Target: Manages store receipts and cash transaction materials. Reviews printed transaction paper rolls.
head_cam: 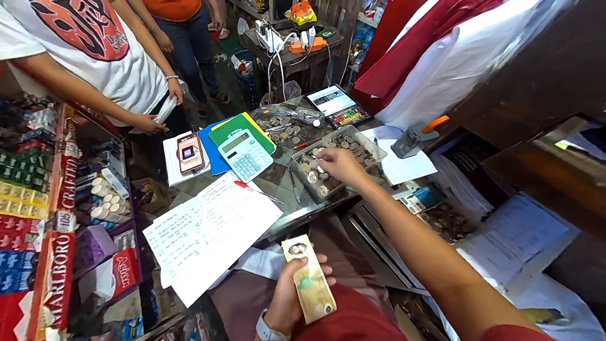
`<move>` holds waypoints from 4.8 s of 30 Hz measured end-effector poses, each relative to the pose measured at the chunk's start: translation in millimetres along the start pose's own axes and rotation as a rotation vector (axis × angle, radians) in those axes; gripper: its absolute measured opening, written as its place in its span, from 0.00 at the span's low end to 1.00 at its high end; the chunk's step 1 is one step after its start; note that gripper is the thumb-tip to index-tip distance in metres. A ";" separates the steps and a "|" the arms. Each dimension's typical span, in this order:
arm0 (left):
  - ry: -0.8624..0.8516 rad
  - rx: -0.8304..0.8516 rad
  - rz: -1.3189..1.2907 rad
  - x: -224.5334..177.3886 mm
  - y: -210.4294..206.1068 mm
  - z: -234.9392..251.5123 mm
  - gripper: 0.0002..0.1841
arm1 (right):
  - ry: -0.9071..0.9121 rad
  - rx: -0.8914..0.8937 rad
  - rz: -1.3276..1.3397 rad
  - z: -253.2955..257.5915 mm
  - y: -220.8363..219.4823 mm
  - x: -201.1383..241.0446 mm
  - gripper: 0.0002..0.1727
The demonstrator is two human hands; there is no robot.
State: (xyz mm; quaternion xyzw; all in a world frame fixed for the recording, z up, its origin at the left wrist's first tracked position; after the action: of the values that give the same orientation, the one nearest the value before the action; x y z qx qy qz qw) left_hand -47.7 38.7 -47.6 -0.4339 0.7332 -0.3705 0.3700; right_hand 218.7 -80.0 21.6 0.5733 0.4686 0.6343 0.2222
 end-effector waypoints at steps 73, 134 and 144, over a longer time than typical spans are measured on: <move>-0.485 -0.277 -0.059 -93.2 -17.2 -11.6 0.19 | 0.005 0.607 1.158 -37.4 -37.7 83.3 0.17; -0.824 -0.363 0.070 -276.4 -45.9 13.3 0.22 | 0.922 -0.410 0.005 -33.9 -64.1 198.5 0.21; -1.029 -0.462 0.093 -365.8 -78.6 42.2 0.28 | 0.686 -0.404 0.158 -55.4 -55.0 107.7 0.18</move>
State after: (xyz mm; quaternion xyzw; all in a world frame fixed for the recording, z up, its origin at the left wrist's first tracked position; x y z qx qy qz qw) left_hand 145.1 335.0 82.1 -0.5955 0.5388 0.0753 0.5911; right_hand 126.6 14.9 36.0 0.3076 0.3361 0.8832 0.1116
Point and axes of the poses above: each hand's wrist, its own z-axis towards the middle knuckle, its own y-axis out of the back of the hand, x = y × z, the point moved 4 cm from there along z, towards the middle knuckle, and after that the axes turned 13 degrees about -z, right-handed, at the moved point
